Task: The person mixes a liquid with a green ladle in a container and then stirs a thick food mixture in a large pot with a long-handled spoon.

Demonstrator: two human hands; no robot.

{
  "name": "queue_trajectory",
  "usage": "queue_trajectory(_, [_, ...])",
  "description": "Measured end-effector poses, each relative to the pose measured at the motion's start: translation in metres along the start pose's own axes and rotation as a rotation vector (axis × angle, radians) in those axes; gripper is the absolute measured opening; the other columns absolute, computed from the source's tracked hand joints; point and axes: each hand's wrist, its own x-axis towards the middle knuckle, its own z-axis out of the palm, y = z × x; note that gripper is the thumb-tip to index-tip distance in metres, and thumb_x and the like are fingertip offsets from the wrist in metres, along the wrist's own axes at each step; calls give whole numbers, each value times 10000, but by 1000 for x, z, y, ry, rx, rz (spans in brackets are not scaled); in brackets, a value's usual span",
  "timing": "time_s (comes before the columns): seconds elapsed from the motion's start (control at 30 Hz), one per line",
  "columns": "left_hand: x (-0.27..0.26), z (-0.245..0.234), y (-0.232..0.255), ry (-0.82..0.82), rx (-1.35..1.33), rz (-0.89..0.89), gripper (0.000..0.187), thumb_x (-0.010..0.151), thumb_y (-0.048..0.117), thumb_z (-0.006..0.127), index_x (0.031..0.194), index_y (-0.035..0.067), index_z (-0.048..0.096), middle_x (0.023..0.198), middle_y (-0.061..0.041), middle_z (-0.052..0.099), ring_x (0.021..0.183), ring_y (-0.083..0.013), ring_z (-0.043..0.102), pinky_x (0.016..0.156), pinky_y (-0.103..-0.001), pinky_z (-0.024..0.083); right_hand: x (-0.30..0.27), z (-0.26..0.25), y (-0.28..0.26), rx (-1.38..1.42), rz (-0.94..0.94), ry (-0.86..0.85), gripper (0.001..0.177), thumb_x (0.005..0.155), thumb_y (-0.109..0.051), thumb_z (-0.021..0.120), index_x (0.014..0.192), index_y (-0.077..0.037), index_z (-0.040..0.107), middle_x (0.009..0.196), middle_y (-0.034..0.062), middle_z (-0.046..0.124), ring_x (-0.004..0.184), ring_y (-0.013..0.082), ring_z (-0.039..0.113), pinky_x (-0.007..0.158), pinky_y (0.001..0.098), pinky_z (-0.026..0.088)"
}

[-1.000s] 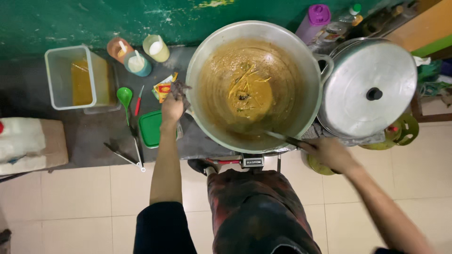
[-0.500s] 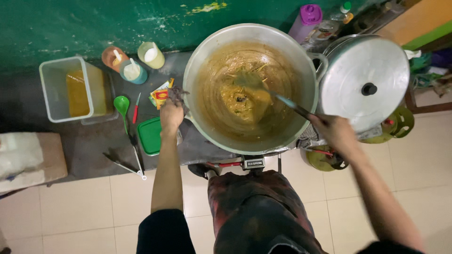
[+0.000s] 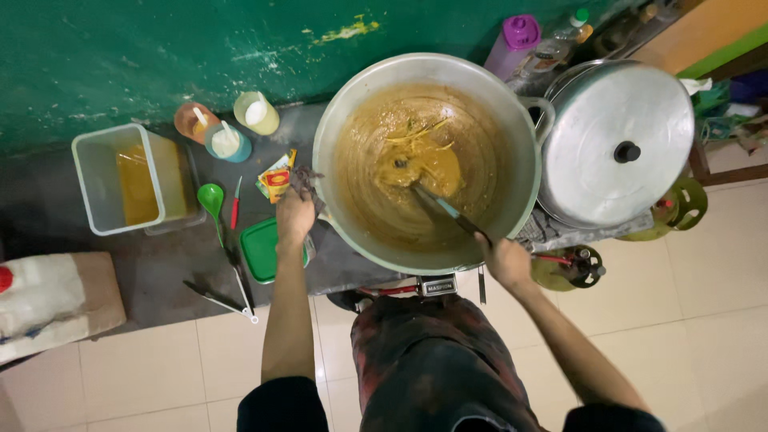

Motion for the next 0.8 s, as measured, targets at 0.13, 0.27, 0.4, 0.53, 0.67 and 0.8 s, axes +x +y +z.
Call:
queue_trajectory(0.13, [4,1,0,-16,-23,-21,347,900,266,412,908,-40,575,893,-314,616,949,-452,589,834,-487,458,57,51,33,514,17,51,517,908,-535,458,957,-83,706,830,196,673,865,383,638,678,469,505])
queue_trajectory(0.27, [-2,-2,3,-20,-40,-28,361,905,277,399,911,-41,570,902,-325,611,958,-459,582,847,-494,449,-6,-25,-5,1353,282,-299,358,927,-340,441,972,-1,547,550,-51,287,331,38,202,276,157,191])
queue_trajectory(0.4, [-1,-2,3,-24,-39,-42,363,904,271,393,908,-49,564,906,-336,607,961,-462,581,852,-498,448,-47,-73,-6,1656,386,-468,321,990,-297,306,742,-96,340,544,-111,199,319,-29,198,277,75,168])
queue_trajectory(0.53, [5,15,-10,6,-8,-52,364,899,293,387,887,-29,557,881,-317,619,945,-449,594,844,-485,457,-23,-30,45,819,250,48,509,927,-459,479,1199,-42,587,896,258,636,889,336,627,758,451,486])
queue_trajectory(0.67, [17,28,-20,66,-7,-29,339,895,271,403,847,-27,557,839,-310,622,903,-453,605,811,-489,468,-29,-90,-22,374,95,106,485,947,-467,360,1263,-149,544,1070,271,615,1075,434,545,932,514,426])
queue_trajectory(0.8, [21,36,-27,130,19,12,317,881,244,421,803,-27,568,784,-310,622,854,-440,623,762,-484,485,35,-29,-23,33,-78,101,456,940,-374,302,1339,-217,458,896,253,665,905,392,652,806,472,518])
